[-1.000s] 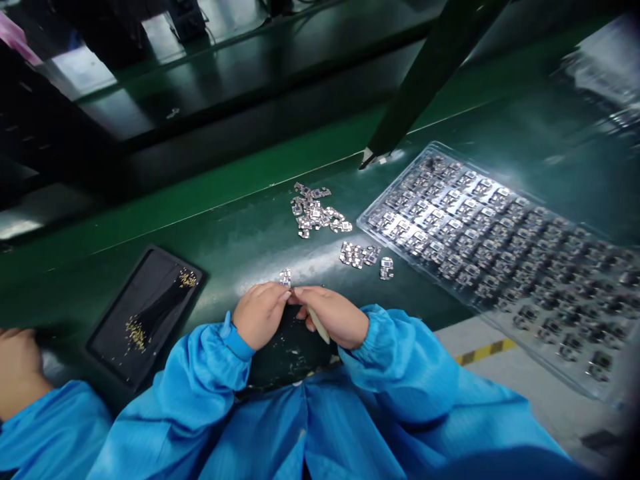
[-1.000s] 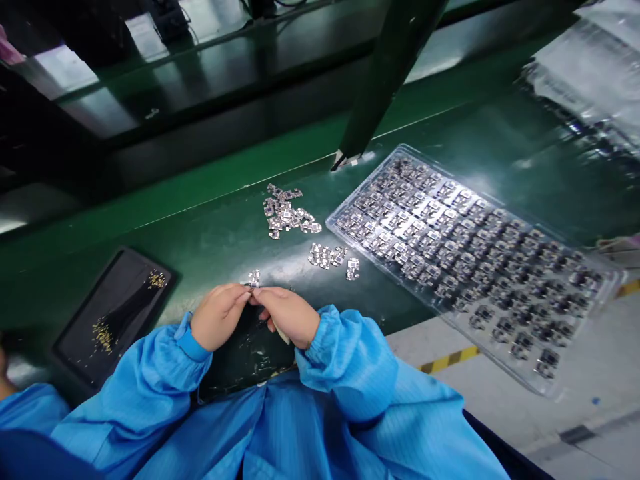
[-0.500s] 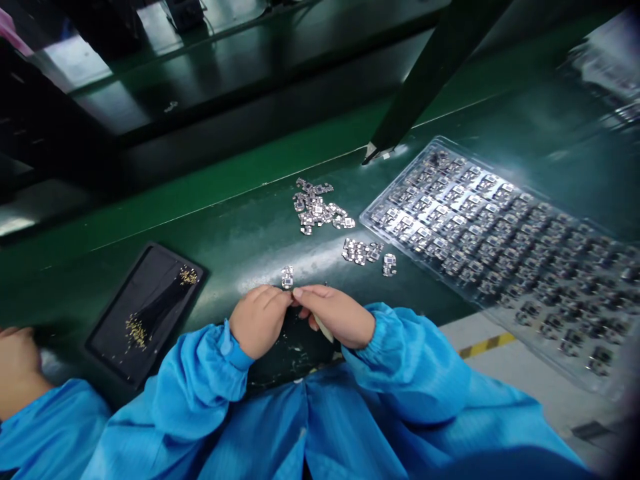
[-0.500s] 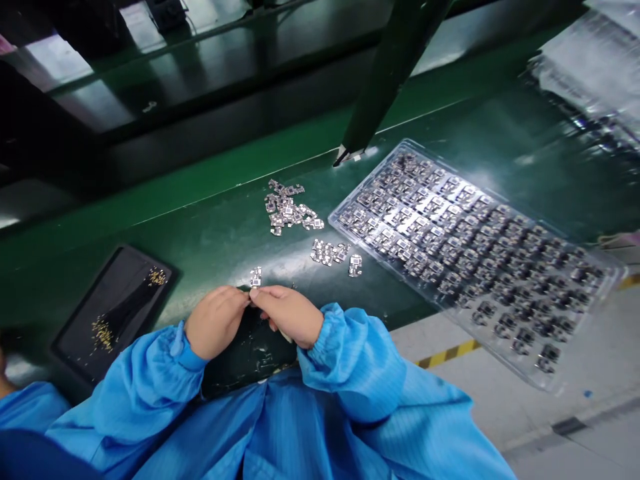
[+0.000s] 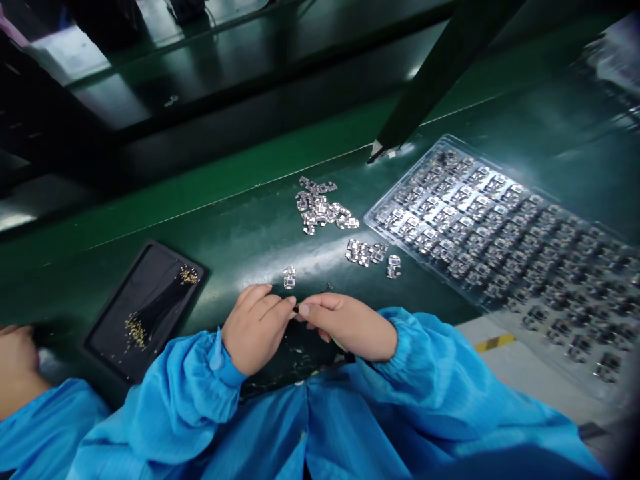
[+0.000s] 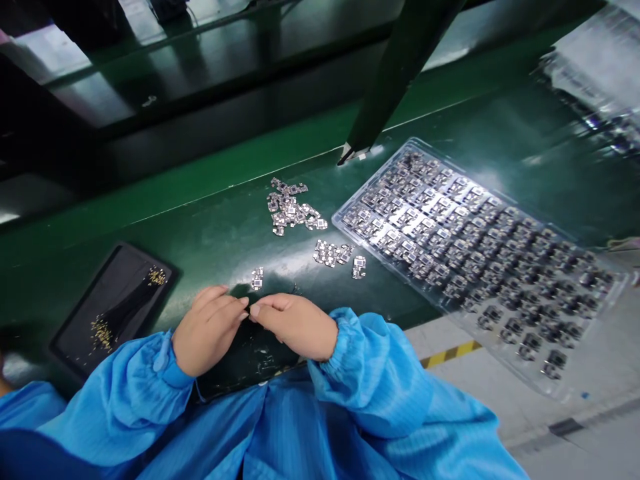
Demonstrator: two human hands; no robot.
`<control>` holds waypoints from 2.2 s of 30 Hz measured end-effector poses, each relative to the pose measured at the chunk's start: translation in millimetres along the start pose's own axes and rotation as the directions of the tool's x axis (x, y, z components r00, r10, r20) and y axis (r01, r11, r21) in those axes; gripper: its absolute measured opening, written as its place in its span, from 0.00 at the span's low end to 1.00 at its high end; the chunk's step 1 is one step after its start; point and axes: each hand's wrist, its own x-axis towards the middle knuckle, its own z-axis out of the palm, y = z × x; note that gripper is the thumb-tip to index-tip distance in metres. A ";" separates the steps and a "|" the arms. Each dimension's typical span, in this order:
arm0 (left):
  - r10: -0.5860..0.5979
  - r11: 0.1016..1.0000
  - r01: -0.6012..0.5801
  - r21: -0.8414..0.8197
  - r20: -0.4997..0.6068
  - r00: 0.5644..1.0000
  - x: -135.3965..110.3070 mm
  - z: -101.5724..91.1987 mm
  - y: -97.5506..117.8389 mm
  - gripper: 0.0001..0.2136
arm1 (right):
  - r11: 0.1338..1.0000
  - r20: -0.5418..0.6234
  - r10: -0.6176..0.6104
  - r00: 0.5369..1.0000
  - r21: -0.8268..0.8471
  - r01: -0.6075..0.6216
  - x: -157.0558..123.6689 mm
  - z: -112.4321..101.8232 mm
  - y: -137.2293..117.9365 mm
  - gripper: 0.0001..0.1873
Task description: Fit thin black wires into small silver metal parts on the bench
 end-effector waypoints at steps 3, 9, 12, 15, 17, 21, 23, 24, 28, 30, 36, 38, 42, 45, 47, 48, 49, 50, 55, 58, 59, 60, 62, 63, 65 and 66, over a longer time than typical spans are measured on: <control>-0.102 0.995 0.103 0.006 -0.094 0.990 2.7 9.8 -2.6 0.07 | 0.975 -0.098 -0.188 0.977 -0.141 0.173 6.9 -0.7 0.8 0.12; -0.205 0.976 0.214 0.046 -0.158 0.966 1.2 38.5 -8.9 0.05 | 0.950 -0.155 -0.267 0.951 -0.206 0.233 32.2 -1.0 9.1 0.13; -0.203 0.969 0.224 0.101 -0.183 0.962 1.3 49.7 -13.8 0.04 | 0.988 -0.301 -0.148 0.942 -0.087 0.128 40.5 -4.2 9.3 0.16; -0.188 0.966 0.209 0.151 -0.141 0.972 2.4 58.0 -18.9 0.04 | 0.996 -0.425 -0.031 0.905 0.059 0.062 47.6 -7.9 9.9 0.25; -0.193 0.965 0.209 0.160 -0.110 0.975 3.0 61.9 -21.1 0.04 | 0.986 -0.499 -0.036 0.866 0.125 0.113 52.0 -8.6 11.5 0.26; -0.223 0.964 0.233 0.132 -0.086 0.971 4.3 65.4 -22.1 0.05 | 0.947 -0.648 -0.188 0.738 0.078 0.310 58.0 -4.0 16.8 0.22; -0.230 0.961 0.239 0.136 -0.079 0.970 5.0 65.8 -21.6 0.05 | 0.926 -0.686 -0.280 0.672 -0.009 0.377 60.2 0.2 20.6 0.19; -0.233 0.960 0.242 0.143 -0.076 0.970 5.3 65.8 -21.2 0.05 | 0.915 -0.696 -0.316 0.645 -0.043 0.402 61.6 2.4 23.0 0.17; -0.249 0.956 0.256 0.143 -0.066 0.966 6.4 66.2 -19.5 0.05 | 0.871 -0.714 -0.396 0.577 -0.094 0.482 68.7 10.1 33.6 0.14; -0.254 0.955 0.259 0.147 -0.053 0.966 6.5 66.6 -18.7 0.06 | 0.856 -0.720 -0.419 0.554 -0.110 0.505 71.8 12.3 37.7 0.14; -0.237 0.956 0.241 0.167 -0.039 0.971 7.4 67.1 -17.9 0.06 | 0.845 -0.705 -0.454 0.545 -0.146 0.515 74.4 15.0 43.5 0.13; -0.242 0.954 0.245 0.170 -0.043 0.969 8.3 67.0 -17.7 0.06 | 0.845 -0.704 -0.464 0.537 -0.170 0.507 74.8 15.7 45.0 0.13; -0.237 0.952 0.242 0.185 -0.048 0.970 9.9 67.0 -17.1 0.05 | 0.852 -0.712 -0.471 0.520 -0.214 0.478 75.8 16.7 46.9 0.14; -0.228 0.953 0.233 0.194 -0.049 0.972 9.5 67.4 -17.1 0.05 | 0.851 -0.706 -0.482 0.520 -0.236 0.468 75.8 16.6 46.8 0.14; -0.227 0.953 0.231 0.193 -0.045 0.973 8.8 67.6 -17.1 0.05 | 0.839 -0.693 -0.502 0.518 -0.245 0.486 75.4 16.4 46.7 0.13; -0.228 0.954 0.232 0.191 -0.042 0.973 8.6 67.6 -17.1 0.05 | 0.831 -0.687 -0.513 0.515 -0.248 0.498 75.2 16.3 46.9 0.13; -0.230 0.954 0.234 0.187 -0.039 0.972 8.5 67.6 -17.0 0.05 | 0.825 -0.682 -0.521 0.513 -0.249 0.508 75.1 16.2 47.2 0.13; -0.233 0.954 0.235 0.184 -0.037 0.972 8.5 67.6 -16.9 0.05 | 0.823 -0.678 -0.523 0.515 -0.247 0.511 74.9 16.2 47.5 0.13; -0.247 0.954 0.249 0.166 -0.031 0.968 9.3 67.5 -16.1 0.06 | 0.848 -0.646 -0.511 0.566 -0.270 0.457 73.7 15.8 47.4 0.13; -0.249 0.953 0.251 0.171 -0.032 0.968 9.3 67.9 -15.8 0.06 | 0.824 -0.638 -0.552 0.537 -0.319 0.468 72.6 15.6 45.7 0.12; -0.246 0.952 0.248 0.180 -0.036 0.969 9.2 68.0 -15.7 0.06 | 0.813 -0.638 -0.568 0.520 -0.336 0.476 72.4 15.6 45.2 0.12; -0.241 0.951 0.244 0.190 -0.038 0.970 9.0 68.2 -15.7 0.06 | 0.802 -0.639 -0.583 0.502 -0.354 0.481 72.4 15.5 44.9 0.12; -0.235 0.950 0.237 0.204 -0.036 0.971 8.7 68.4 -15.6 0.06 | 0.780 -0.639 -0.614 0.463 -0.399 0.482 73.0 15.2 44.5 0.11; -0.234 0.950 0.235 0.207 -0.033 0.972 8.6 68.5 -15.6 0.06 | 0.762 -0.637 -0.636 0.435 -0.431 0.484 73.5 14.9 44.1 0.11; -0.235 0.949 0.235 0.210 -0.027 0.972 8.2 68.7 -15.5 0.06 | 0.719 -0.626 -0.685 0.372 -0.501 0.482 74.1 14.0 41.4 0.10; -0.236 0.949 0.236 0.210 -0.027 0.971 7.9 68.8 -15.6 0.06 | 0.698 -0.611 -0.709 0.352 -0.537 0.473 74.2 13.6 38.8 0.10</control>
